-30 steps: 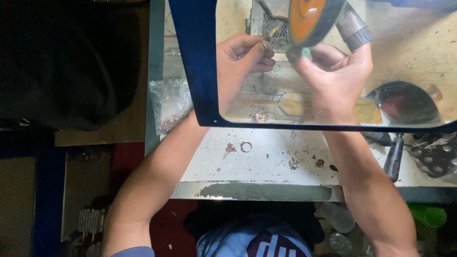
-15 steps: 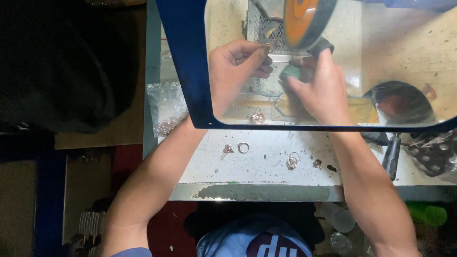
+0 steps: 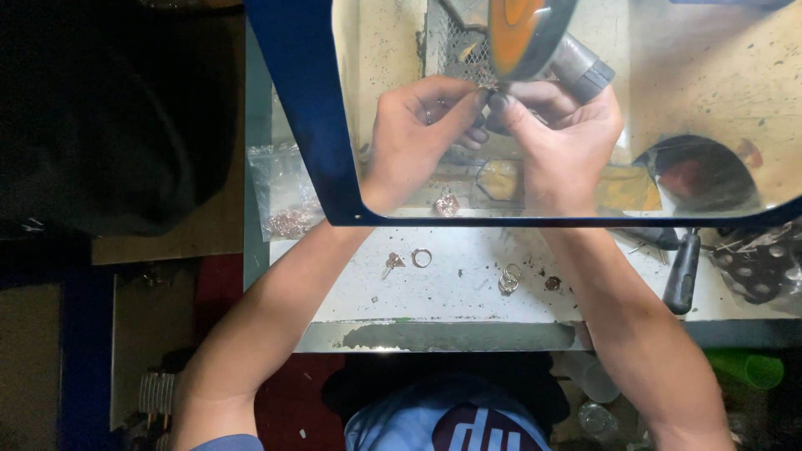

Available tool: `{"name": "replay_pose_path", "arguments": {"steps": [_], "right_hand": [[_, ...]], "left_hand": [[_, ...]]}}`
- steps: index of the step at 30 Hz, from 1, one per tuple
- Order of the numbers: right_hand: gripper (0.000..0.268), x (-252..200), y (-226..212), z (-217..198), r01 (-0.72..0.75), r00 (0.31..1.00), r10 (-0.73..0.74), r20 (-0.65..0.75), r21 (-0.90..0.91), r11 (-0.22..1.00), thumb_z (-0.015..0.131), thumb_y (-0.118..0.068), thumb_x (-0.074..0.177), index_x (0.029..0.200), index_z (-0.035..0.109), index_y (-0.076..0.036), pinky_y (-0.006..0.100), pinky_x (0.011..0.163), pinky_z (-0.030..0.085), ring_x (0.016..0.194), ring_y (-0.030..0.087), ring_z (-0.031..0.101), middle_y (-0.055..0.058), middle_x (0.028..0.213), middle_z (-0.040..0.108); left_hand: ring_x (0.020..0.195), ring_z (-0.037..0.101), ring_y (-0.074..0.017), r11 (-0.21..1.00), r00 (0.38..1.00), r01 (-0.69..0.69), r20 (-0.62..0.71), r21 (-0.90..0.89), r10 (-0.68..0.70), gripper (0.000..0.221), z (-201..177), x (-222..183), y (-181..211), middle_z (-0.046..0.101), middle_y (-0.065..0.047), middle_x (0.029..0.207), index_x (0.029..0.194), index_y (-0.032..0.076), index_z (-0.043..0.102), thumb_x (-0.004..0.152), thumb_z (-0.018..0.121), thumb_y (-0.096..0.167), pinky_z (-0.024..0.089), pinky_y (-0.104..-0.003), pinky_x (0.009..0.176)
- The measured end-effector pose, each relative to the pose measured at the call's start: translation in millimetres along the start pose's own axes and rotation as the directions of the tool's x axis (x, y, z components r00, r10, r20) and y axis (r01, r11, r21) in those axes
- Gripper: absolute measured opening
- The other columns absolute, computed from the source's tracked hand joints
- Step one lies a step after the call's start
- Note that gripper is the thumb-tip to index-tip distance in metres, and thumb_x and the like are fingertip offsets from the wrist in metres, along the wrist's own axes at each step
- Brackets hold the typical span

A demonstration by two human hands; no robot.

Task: Polishing a small metal jewelry component using a bench-mounted rotary polishing machine with a protective shield.

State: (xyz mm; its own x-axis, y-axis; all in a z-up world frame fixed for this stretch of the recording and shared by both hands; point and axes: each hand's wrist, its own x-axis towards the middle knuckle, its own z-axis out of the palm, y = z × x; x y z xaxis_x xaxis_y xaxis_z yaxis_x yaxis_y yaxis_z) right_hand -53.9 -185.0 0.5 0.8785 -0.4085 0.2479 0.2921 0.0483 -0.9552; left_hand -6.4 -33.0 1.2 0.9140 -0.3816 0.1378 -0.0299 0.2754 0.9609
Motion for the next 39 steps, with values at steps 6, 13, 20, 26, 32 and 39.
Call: {"name": "replay_pose_path", "arguments": {"steps": [6, 13, 20, 26, 32, 39], "right_hand": [[0.061, 5, 2, 3, 0.05, 0.999, -0.05, -0.001, 0.011, 0.999, 0.091, -0.002, 0.087, 0.136, 0.056, 0.002, 0.031, 0.082, 0.067, 0.091, 0.014, 0.072, 0.013, 0.123, 0.073], [0.066, 6, 4, 3, -0.042, 0.999, 0.043, -0.02, 0.046, 0.998, 0.091, -0.008, 0.085, 0.138, 0.055, 0.004, 0.039, 0.074, 0.07, 0.081, 0.018, 0.073, 0.017, 0.093, 0.076], [0.052, 5, 3, 5, -0.068, 0.997, 0.069, -0.046, 0.022, 0.997, 0.091, -0.008, 0.086, 0.127, 0.06, 0.0, 0.034, 0.074, 0.067, 0.08, 0.014, 0.07, 0.009, 0.088, 0.073], [0.049, 3, 0, 10, -0.055, 0.998, 0.057, -0.015, 0.117, 0.992, 0.092, -0.011, 0.085, 0.119, 0.059, 0.001, 0.045, 0.056, 0.064, 0.069, 0.025, 0.07, 0.014, 0.083, 0.072], [0.061, -9, 8, 7, 0.15, 0.985, -0.158, -0.074, -0.104, 0.983, 0.094, 0.001, 0.09, 0.134, 0.052, 0.003, 0.043, 0.084, 0.072, 0.091, 0.022, 0.074, 0.02, 0.109, 0.074], [0.057, -24, -1, 15, 0.351, 0.923, -0.379, -0.07, -0.258, 0.9, 0.087, 0.018, 0.091, 0.131, 0.046, 0.011, 0.048, 0.102, 0.065, 0.095, 0.035, 0.077, 0.029, 0.098, 0.075]], "left_hand": [[0.065, 0.076, -0.0206, 0.999, 0.999, -0.029, -0.043, -0.029, 0.027, 0.026, 4, 4, 0, 0.077, -0.016, 0.086, 0.103, -0.001, 0.074, 0.094, 0.072, 0.023, 0.068, -0.028, 0.059], [0.064, 0.074, -0.016, 0.993, 0.995, -0.091, -0.044, 0.079, 0.095, 0.021, 5, 5, 1, 0.076, -0.012, 0.084, 0.102, 0.002, 0.073, 0.095, 0.069, 0.021, 0.067, -0.027, 0.059], [0.062, 0.075, -0.0152, 0.989, 0.994, -0.103, -0.026, 0.109, 0.106, 0.022, 3, 5, 0, 0.076, -0.011, 0.078, 0.103, 0.004, 0.072, 0.095, 0.068, 0.025, 0.066, -0.026, 0.057], [0.066, 0.072, -0.016, 0.986, 0.988, -0.148, -0.023, 0.073, 0.15, 0.026, 2, 1, 3, 0.073, -0.01, 0.078, 0.102, 0.004, 0.071, 0.096, 0.068, 0.029, 0.065, -0.027, 0.062], [0.072, 0.071, -0.0151, 0.946, 0.966, -0.257, 0.013, 0.195, 0.26, 0.015, -2, -7, 6, 0.071, -0.006, 0.094, 0.106, 0.007, 0.069, 0.101, 0.065, 0.021, 0.063, -0.025, 0.072], [0.103, 0.075, -0.0216, 0.689, 0.817, -0.552, 0.14, 0.469, 0.56, 0.031, -10, -14, 24, 0.069, -0.012, 0.118, 0.125, 0.004, 0.062, 0.102, 0.076, -0.012, 0.067, -0.03, 0.097]]}}
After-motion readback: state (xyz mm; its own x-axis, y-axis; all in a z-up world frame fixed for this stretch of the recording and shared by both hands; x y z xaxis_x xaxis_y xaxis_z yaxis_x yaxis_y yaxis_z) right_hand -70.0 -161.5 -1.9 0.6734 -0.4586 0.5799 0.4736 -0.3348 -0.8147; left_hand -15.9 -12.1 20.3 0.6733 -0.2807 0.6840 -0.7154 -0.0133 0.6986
